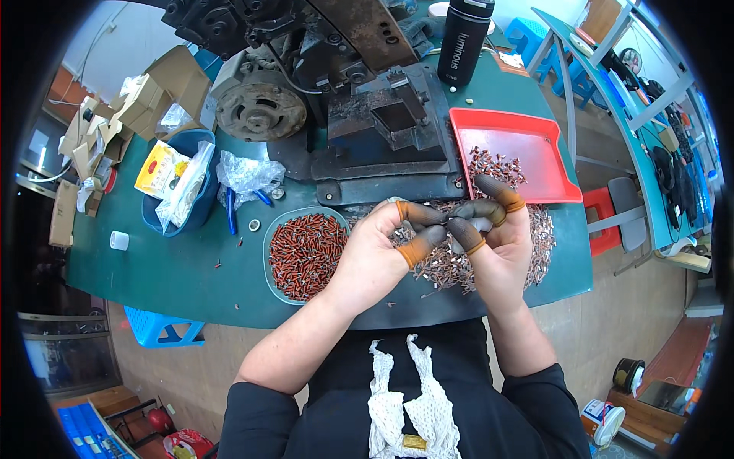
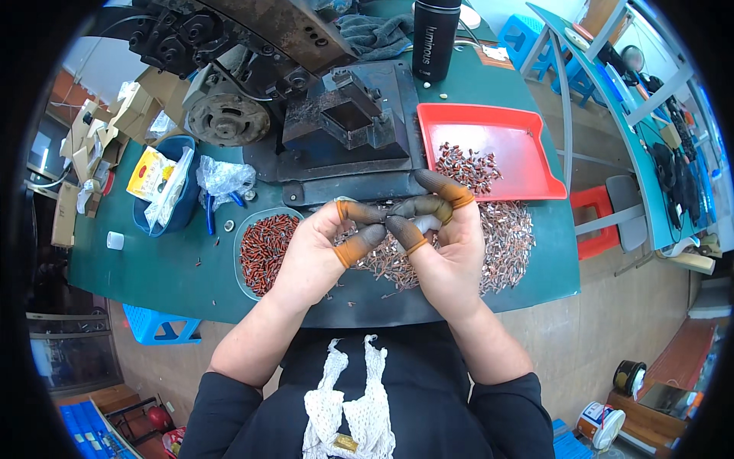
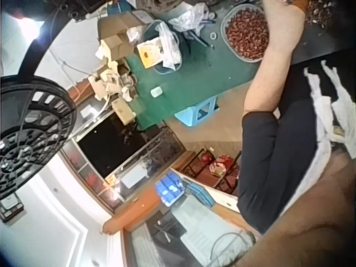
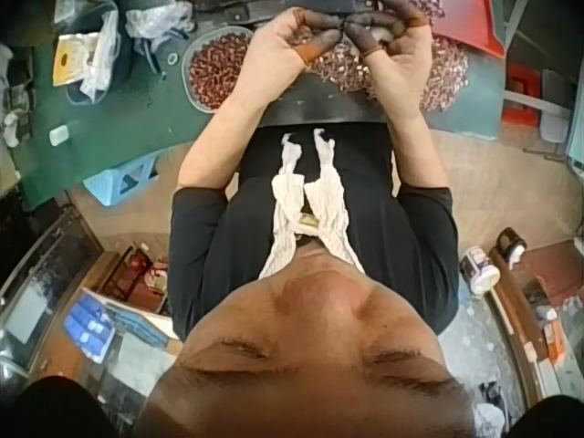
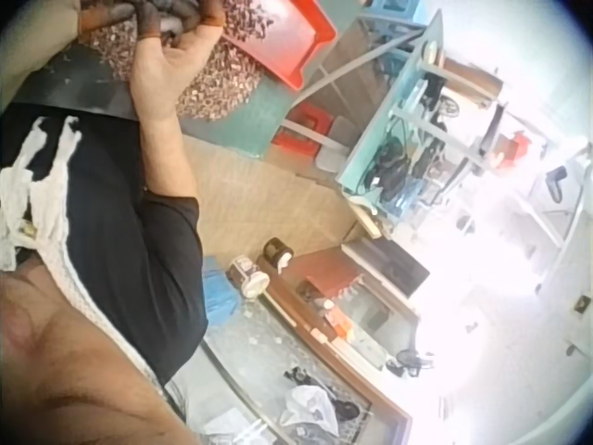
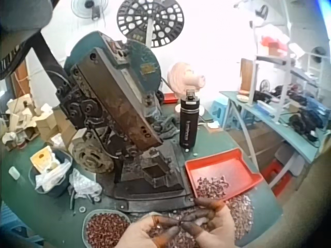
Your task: The person repeatedly joins small pins with wire pieces and crimps them together using a tabletop press machine.
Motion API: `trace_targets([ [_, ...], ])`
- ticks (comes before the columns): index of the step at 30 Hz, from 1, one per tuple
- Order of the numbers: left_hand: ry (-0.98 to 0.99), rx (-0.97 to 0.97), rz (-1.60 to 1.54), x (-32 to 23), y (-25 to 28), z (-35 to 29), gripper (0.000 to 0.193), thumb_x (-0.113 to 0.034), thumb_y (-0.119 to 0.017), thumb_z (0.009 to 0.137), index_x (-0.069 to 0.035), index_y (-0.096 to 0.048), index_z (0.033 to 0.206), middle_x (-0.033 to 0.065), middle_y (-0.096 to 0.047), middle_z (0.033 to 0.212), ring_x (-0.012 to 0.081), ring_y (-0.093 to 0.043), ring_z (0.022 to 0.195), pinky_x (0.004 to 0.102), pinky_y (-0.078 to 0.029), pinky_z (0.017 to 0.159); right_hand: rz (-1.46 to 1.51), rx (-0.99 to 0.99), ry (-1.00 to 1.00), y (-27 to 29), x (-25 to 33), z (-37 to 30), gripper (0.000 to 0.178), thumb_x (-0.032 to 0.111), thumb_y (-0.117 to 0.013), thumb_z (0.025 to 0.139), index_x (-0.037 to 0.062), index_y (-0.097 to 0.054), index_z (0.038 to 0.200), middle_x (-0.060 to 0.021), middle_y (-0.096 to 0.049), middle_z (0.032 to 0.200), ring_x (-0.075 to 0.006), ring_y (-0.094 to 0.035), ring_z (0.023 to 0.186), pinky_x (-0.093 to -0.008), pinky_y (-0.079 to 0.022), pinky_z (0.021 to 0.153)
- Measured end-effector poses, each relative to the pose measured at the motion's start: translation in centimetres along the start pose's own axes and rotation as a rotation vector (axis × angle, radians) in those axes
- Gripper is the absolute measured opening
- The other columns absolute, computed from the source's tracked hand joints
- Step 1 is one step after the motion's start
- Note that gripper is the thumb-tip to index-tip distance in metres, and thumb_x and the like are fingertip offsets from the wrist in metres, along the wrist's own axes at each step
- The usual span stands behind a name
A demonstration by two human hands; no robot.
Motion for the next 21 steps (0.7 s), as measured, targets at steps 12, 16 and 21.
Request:
trace_targets([
  [12, -0.375, -0.178, 0.473, -1.3, 0.1, 0.0, 0.019, -0.003, -0.072, 0.071, -0.003, -0.064, 0.089, 0.0099, -0.061, 0.091, 0.0283, -0.055, 0.090, 0.0373, -0.044, 0.081, -0.002, 0.040, -0.029, -0.8, -0.5, -0.4, 0.055, -0.008, -0.063, 0.088, -0.0033, -0.037, 0.136, -0.0092, -0.058, 0.107, -0.0119, -0.058, 0.098, -0.0245, -0.049, 0.086],
  [16, -0.333, -0.180, 0.456, -1.2, 0.5, -0.1, 0.020, -0.003, -0.072, 0.071, -0.004, -0.065, 0.089, 0.0098, -0.060, 0.091, 0.0296, -0.055, 0.091, 0.0384, -0.044, 0.081, 0.047, 0.060, -0.113, -0.7, -0.6, 0.0, 0.056, -0.008, -0.063, 0.087, -0.0028, -0.038, 0.137, -0.0084, -0.058, 0.108, -0.0123, -0.057, 0.099, -0.0251, -0.049, 0.088],
  [21, -0.383, -0.236, 0.759, -1.9, 2.2, -1.5, 0.022, -0.008, -0.075, 0.076, -0.007, -0.068, 0.097, 0.0083, -0.062, 0.092, 0.0274, -0.057, 0.092, 0.0362, -0.043, 0.084, -0.506, -0.141, 0.244, 2.9, -0.2, 1.9, 0.049, -0.008, -0.055, 0.091, -0.0022, -0.039, 0.137, -0.0111, -0.058, 0.115, -0.0127, -0.059, 0.104, -0.0251, -0.049, 0.087],
])
Point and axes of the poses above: each hand's wrist, its own z-axis towards the middle knuckle, its own y-axis out of the back of the hand, x = y × z, the point moved 3 cm from there along z, towards the middle knuckle
